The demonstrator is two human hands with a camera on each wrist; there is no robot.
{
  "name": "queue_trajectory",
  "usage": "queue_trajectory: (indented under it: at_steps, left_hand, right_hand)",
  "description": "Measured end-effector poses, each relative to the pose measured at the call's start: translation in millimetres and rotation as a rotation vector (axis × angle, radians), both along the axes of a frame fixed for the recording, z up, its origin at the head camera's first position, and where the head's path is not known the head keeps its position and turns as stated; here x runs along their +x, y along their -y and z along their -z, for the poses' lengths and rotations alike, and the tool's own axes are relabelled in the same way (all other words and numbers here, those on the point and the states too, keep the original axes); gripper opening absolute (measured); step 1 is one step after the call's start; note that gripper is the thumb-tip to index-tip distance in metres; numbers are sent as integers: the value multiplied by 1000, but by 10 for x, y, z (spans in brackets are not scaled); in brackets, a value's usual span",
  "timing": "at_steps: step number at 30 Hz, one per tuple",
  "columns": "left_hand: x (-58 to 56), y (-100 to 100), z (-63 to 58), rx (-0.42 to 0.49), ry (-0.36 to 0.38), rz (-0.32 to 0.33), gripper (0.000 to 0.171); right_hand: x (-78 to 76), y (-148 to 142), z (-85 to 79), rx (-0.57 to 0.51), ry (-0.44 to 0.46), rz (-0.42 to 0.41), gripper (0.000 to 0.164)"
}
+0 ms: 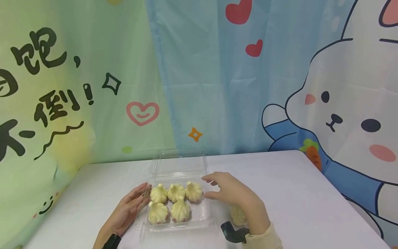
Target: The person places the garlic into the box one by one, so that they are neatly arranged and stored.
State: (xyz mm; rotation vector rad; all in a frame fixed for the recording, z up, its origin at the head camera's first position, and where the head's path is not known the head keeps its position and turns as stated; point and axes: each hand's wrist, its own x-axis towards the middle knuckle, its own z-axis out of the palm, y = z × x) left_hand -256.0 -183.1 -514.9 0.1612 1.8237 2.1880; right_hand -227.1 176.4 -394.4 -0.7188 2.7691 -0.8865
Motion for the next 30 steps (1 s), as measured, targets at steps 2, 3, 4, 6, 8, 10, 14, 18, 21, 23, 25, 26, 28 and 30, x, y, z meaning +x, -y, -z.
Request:
queue_trajectory:
  at_steps: [2,3,4,6,8,10,14,18,21,23,25,26,28,30]
  left_hand:
    - [-1,-3,-2,3,-1,-3,53]
    - [-1,-4,-2,4,-3,-3,53]
    - [-2,-5,-3,7,-5,-2,53]
    - [-1,-2,-2,13,-9,1,53]
    - [1,2,-1,16,-11,4,53]
    - [3,6,2,18,-13,7,53]
    - [5,11,5,20,-12,11,53]
    - [7,12,3,17,-13,10,53]
    - [8,13,2,20,-11,9,53]
    - [7,12,4,24,-10,9,52]
    - [4,10,5,26,-4,6,52]
    - [2,9,6,26,-3,4,52]
    - [0,7,6,18,-1,1,53]
    - [-2,6,7,12,1,-1,53]
  right_hand:
    - [6,-90,-19,-1,32,19,57]
    - [10,-133,-25,-1,58,38,58]
    - [16,-176,-29,3,81,55,58]
    - [29,-257,-28,6,133,84,59]
    - [42,-327,-18,12,184,110,59]
    - [49,-383,-4,23,231,131,60]
    - [42,-443,35,66,310,163,65]
    - [31,-455,70,106,364,170,67]
    - [32,-457,85,129,405,172,68]
    - [34,-459,90,143,431,174,68]
    - [32,-467,98,149,443,167,67]
    - [29,-473,104,153,442,160,66]
    - [27,-488,119,158,441,152,64]
    - [20,-504,140,165,438,155,62]
